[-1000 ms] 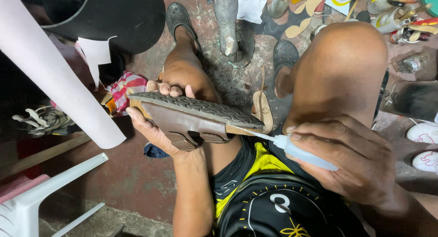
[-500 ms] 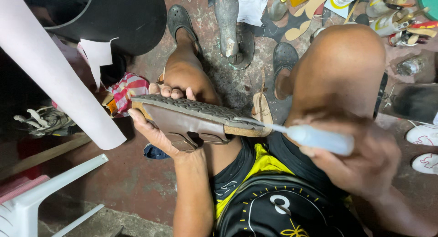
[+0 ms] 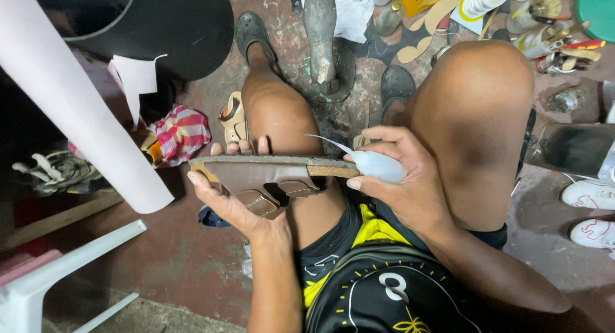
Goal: The person hammers the sole of a sandal against a last and then applies glue from a bottle to the edge of the sandal's footbed.
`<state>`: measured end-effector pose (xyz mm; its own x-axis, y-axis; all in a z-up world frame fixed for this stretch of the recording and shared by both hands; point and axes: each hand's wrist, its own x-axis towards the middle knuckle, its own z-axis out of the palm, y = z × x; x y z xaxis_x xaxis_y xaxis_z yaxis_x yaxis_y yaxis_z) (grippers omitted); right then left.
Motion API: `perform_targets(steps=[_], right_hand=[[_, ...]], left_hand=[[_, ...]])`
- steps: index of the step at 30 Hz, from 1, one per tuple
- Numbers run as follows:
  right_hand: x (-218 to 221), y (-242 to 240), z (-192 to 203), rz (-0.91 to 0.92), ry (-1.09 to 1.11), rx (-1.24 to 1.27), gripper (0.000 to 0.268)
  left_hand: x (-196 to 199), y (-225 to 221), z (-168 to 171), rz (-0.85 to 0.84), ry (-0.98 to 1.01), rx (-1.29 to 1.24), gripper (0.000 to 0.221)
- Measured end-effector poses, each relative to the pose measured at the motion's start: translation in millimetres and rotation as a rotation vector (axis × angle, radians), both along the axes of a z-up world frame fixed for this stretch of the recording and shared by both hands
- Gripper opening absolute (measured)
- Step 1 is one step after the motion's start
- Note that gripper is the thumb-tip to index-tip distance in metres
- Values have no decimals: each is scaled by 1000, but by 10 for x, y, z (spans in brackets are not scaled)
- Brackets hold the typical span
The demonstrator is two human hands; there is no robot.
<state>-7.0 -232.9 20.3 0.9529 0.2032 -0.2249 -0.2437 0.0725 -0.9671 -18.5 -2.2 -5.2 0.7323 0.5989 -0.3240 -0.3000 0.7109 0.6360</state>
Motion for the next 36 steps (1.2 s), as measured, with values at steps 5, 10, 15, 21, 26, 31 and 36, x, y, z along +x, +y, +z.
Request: perform_targets(steps=[5, 10, 15, 21, 26, 31, 36], right_hand=[[32, 2, -48, -18, -13, -27, 59], [4, 28, -50, 8, -85, -33, 56], [26, 90, -12, 42, -157, -69, 56], [-4, 93, -104, 15, -122, -60, 55], [19, 108, -117, 33, -109, -59, 55], [36, 104, -90, 34, -133, -51, 55], [-23, 119, 16, 24, -173, -131, 58]], left_hand=[[-134, 188, 217, -53, 153, 526, 67], [-197, 189, 816, -300, 173, 1589, 55], [-134, -22, 1094, -586, 185, 1899, 50], [-62, -76, 942, -621, 156, 1756, 36], [-76, -69, 891, -602, 127, 1761, 31], [-68, 17, 983, -676, 130, 1718, 47], [-186, 120, 1049, -624, 170, 1812, 51]])
